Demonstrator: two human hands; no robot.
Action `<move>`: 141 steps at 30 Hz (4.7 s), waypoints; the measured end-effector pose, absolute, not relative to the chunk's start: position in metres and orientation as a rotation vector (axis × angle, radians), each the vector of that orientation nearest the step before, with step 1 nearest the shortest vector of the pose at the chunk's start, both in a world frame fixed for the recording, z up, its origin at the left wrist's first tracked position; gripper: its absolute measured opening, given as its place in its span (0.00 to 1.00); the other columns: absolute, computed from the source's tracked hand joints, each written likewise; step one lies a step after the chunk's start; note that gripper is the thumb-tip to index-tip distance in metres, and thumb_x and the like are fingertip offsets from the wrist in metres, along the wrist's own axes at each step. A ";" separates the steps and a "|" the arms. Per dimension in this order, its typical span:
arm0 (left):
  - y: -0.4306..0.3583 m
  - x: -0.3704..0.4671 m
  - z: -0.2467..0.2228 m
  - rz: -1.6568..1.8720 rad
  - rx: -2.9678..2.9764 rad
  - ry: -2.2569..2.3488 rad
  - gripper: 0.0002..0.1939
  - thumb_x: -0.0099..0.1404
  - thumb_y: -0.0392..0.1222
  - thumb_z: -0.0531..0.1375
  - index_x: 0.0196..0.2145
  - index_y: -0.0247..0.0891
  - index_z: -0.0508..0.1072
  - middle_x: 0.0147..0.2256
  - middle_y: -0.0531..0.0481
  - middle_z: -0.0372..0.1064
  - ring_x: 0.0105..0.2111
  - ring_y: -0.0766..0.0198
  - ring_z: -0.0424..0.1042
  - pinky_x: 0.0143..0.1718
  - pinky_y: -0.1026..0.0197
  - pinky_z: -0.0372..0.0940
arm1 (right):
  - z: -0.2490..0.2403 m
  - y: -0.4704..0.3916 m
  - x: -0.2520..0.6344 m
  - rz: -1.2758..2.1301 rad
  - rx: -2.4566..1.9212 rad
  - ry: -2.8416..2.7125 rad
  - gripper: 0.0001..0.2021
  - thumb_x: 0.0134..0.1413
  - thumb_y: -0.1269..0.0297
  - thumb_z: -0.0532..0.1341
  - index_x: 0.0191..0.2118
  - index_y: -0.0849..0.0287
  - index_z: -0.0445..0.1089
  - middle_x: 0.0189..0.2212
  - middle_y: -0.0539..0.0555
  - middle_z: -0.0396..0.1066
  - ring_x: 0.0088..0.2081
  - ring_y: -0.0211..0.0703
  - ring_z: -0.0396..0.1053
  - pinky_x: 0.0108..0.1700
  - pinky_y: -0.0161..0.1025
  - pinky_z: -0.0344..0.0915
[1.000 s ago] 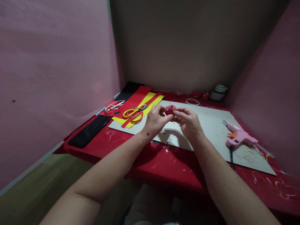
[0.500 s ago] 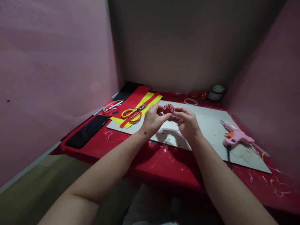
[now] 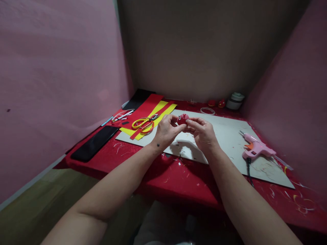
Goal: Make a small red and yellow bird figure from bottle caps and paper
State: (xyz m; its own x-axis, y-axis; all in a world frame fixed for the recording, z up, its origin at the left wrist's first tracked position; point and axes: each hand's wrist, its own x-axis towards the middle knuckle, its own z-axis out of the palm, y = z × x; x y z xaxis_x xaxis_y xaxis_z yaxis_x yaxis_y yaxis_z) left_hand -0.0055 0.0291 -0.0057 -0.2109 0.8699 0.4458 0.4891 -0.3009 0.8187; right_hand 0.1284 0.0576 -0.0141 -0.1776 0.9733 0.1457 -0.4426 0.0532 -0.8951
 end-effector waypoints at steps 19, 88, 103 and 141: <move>0.031 -0.006 -0.008 1.562 1.718 1.542 0.12 0.51 0.41 0.67 0.30 0.37 0.69 0.28 0.53 0.65 0.29 0.66 0.63 0.32 0.61 0.60 | -0.012 0.062 0.136 1.348 -0.718 -1.245 0.15 0.36 0.61 0.74 0.31 0.61 0.74 0.24 0.51 0.75 0.25 0.39 0.73 0.32 0.40 0.70; 0.029 -0.007 -0.007 1.557 1.729 1.492 0.13 0.52 0.40 0.68 0.35 0.35 0.72 0.33 0.50 0.68 0.31 0.65 0.68 0.36 0.60 0.64 | -0.016 0.060 0.135 1.975 -0.555 -0.799 0.08 0.45 0.68 0.64 0.35 0.59 0.73 0.29 0.56 0.78 0.31 0.45 0.75 0.41 0.43 0.71; 0.029 -0.017 -0.002 1.774 1.786 1.154 0.09 0.58 0.34 0.63 0.38 0.38 0.73 0.37 0.50 0.69 0.33 0.68 0.69 0.35 0.64 0.65 | -0.019 0.064 0.133 1.824 -0.507 -0.718 0.10 0.38 0.72 0.68 0.31 0.59 0.70 0.30 0.54 0.77 0.34 0.45 0.76 0.47 0.45 0.69; 0.025 -0.015 -0.002 1.832 2.227 1.245 0.08 0.64 0.30 0.58 0.29 0.40 0.69 0.32 0.51 0.65 0.37 0.64 0.67 0.38 0.60 0.64 | -0.019 0.058 0.131 1.855 -0.614 -0.820 0.05 0.40 0.70 0.66 0.29 0.59 0.74 0.28 0.56 0.77 0.34 0.47 0.74 0.49 0.48 0.66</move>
